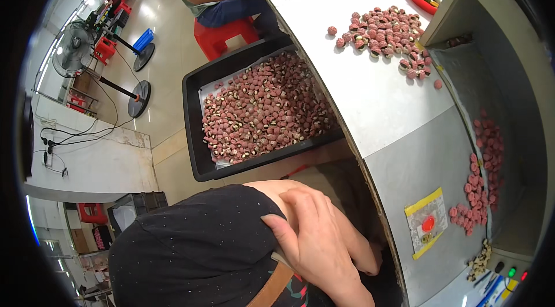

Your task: The person assembles small craft items by applying glue from a pad and pressing base and inner pieces together by hand, then adds more glue onto the pad using a squeeze bottle.

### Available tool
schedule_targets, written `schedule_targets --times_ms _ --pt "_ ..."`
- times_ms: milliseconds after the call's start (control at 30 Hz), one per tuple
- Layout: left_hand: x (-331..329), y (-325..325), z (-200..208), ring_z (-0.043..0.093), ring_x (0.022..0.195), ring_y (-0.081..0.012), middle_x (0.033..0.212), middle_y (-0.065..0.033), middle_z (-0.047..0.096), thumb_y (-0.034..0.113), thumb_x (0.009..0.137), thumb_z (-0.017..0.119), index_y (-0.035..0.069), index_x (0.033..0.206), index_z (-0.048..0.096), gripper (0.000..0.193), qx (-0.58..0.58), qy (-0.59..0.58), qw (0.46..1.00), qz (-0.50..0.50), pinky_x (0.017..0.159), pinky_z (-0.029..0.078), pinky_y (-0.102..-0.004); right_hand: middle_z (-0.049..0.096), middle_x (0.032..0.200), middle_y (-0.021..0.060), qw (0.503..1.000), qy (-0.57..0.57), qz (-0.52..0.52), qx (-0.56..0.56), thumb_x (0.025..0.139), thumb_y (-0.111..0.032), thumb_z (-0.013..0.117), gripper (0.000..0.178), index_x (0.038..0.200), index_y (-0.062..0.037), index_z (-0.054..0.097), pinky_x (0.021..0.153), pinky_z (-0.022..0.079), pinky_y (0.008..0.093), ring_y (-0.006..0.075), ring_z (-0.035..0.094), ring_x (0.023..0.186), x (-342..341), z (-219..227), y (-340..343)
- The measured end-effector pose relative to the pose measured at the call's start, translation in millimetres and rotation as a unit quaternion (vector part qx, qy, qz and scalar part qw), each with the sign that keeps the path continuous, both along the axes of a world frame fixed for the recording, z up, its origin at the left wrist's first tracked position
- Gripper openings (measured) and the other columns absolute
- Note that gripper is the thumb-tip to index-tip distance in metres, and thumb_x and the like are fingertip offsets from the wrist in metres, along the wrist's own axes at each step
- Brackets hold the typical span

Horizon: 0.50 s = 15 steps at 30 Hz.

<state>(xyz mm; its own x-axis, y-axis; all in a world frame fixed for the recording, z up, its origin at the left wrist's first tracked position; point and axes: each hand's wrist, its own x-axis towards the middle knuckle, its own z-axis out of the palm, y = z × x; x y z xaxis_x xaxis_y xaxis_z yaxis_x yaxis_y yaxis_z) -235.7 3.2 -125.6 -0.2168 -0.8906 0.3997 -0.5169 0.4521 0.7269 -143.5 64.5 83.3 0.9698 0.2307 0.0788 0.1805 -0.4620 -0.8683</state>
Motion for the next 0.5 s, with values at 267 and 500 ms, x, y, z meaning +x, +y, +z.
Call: schedule_targets --times_ms 267,500 --pt "1 8 2 0.064 0.081 -0.0260 0.084 -0.0131 0.067 0.018 0.085 0.057 0.005 0.085 0.066 0.015 0.013 0.052 0.999 0.006 0.069 0.050 -0.0377 0.055 0.096 0.0127 1.000 0.031 -0.004 0.003 0.086 -0.016 0.063 0.021 0.099 -0.0014 0.055 0.078 0.047 0.0322 0.0250 0.056 0.084 -6 10 -3" --pt "4 20 7 0.063 0.081 -0.0256 0.085 -0.0133 0.067 0.017 0.086 0.057 0.005 0.085 0.065 0.015 0.022 0.099 0.995 0.010 0.070 0.050 -0.0372 0.058 0.097 0.0109 0.987 0.075 0.019 0.142 0.081 -0.010 0.068 0.023 0.098 -0.0010 0.054 0.080 0.046 0.0320 0.0207 0.057 0.086 -10 12 -2"
